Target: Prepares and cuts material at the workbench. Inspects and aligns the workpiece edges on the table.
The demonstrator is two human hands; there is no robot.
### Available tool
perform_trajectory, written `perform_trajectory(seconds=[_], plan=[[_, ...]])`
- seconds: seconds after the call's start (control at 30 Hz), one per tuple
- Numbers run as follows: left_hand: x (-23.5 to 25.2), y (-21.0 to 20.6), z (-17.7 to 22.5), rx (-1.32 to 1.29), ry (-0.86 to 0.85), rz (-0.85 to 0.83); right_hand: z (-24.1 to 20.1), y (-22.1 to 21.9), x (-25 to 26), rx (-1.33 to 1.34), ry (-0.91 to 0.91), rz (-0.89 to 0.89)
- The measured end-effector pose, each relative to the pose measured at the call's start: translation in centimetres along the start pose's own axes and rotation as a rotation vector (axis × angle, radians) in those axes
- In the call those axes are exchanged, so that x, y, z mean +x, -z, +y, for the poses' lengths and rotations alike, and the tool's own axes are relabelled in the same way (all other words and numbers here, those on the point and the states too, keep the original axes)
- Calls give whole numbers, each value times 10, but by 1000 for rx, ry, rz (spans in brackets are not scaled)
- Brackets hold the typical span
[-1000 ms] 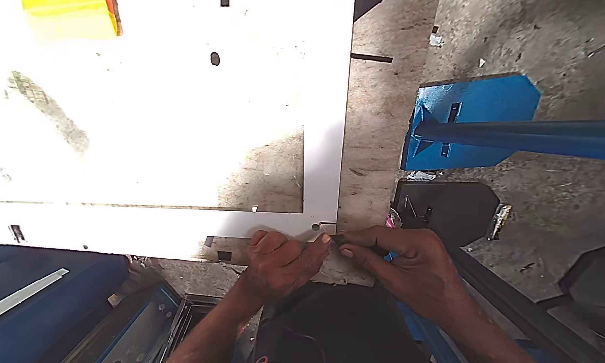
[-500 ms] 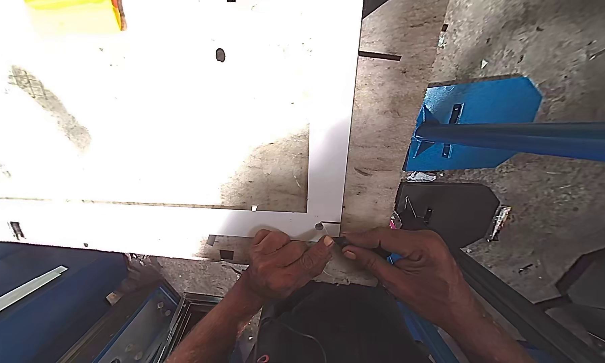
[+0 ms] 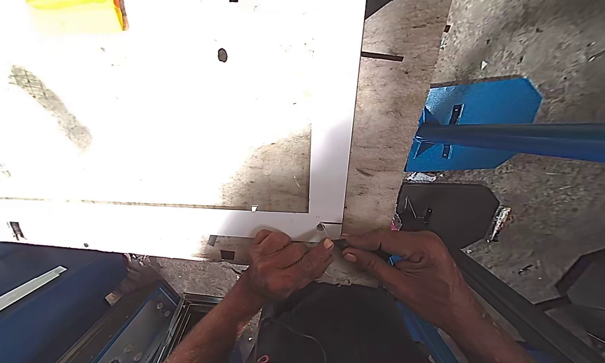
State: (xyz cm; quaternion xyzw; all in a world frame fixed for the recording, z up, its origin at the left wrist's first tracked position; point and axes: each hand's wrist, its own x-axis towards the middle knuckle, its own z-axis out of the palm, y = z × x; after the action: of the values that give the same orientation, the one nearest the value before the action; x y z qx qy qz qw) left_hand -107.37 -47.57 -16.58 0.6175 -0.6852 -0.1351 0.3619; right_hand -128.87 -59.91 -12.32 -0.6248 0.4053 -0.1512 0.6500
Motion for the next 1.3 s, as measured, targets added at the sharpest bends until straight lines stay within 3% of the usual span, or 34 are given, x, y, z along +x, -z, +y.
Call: perform_trajectory(seconds=[0.63,0.83,0.97,1.03,1.3], plan=[[1,2,0,-37,-17,-9,1,2,-4,28,30,10],[-4,21,18,-105,-14,-9,-5,4,-23,59,94,-120],[-9,32,31,-298,-53,-51,-5,1,-40,53,101,-198],[-16,37,39,-363,9,-42,-6,3,-47,45,110,-213],[-22,60,64,-498,601,44,-18,8,-61,63,83,-80]])
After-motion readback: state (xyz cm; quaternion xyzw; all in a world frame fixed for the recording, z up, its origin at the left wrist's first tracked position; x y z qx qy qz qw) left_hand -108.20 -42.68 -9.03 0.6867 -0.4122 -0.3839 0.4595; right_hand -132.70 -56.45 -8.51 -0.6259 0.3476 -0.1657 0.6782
